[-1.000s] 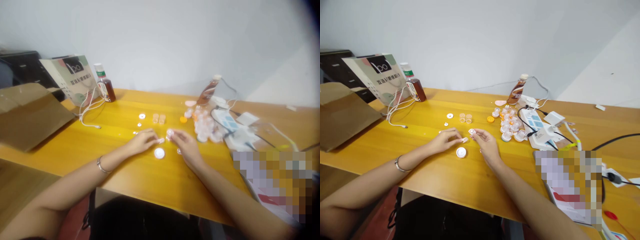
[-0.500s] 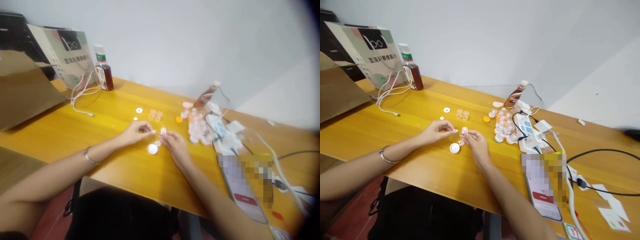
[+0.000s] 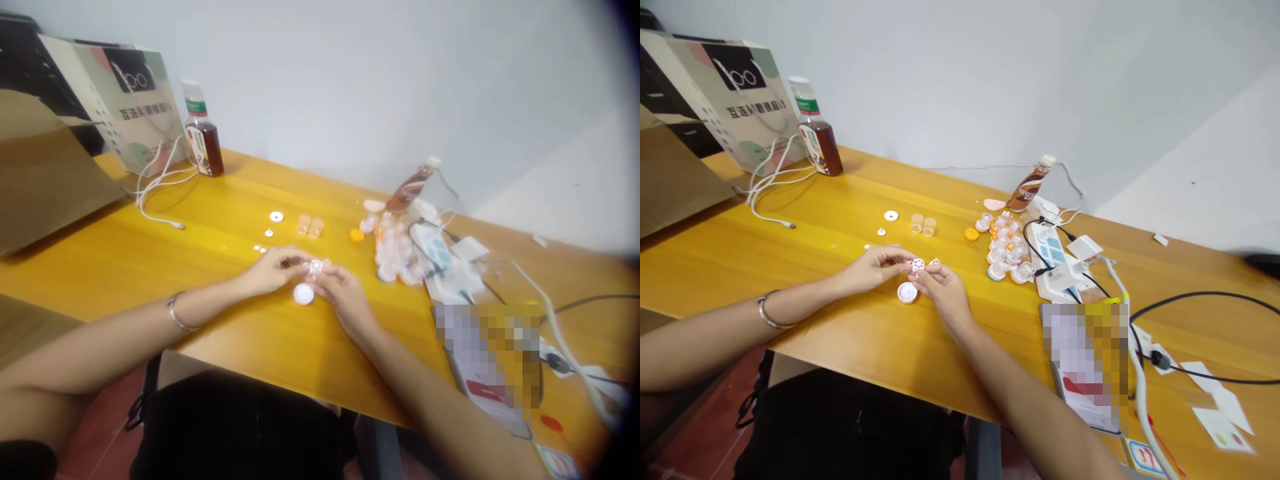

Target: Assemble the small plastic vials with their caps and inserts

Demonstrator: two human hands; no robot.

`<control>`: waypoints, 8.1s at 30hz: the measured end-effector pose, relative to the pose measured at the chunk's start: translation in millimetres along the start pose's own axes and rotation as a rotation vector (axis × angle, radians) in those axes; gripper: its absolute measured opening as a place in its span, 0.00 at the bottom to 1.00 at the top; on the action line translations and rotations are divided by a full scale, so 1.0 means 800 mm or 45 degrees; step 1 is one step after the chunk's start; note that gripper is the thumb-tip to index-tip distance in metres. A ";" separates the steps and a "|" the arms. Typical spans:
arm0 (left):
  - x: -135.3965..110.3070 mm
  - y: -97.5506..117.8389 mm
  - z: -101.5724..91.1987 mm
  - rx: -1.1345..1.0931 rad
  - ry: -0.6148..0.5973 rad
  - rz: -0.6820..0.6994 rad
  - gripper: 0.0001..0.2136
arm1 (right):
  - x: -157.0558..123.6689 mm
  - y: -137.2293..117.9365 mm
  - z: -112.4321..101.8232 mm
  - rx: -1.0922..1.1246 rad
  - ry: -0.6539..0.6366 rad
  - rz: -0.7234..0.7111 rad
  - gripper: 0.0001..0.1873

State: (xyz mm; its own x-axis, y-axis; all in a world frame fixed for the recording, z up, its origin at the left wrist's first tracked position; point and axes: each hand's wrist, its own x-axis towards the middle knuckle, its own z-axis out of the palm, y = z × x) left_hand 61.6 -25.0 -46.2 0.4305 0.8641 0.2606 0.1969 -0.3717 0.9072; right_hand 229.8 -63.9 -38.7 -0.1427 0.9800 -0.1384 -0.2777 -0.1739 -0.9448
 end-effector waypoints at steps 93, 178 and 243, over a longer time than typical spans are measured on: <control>-0.005 0.019 -0.017 0.286 -0.196 0.194 0.08 | 0.010 0.003 -0.015 -1.352 -0.149 -0.742 0.06; 0.008 0.040 -0.025 0.425 -0.110 0.087 0.13 | 0.000 0.002 0.001 -0.558 -0.127 -0.320 0.12; 0.005 0.047 -0.003 -0.318 -0.244 0.156 0.13 | -0.008 -0.004 0.013 0.226 -0.390 -0.066 0.18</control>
State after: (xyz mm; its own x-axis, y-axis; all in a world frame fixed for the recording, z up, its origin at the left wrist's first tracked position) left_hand 68.8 -34.6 -9.9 0.6003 0.7296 0.3277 -0.0785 -0.3540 0.9319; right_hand 221.9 -70.4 -32.1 -0.3948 0.9183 0.0296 -0.4492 -0.1648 -0.8781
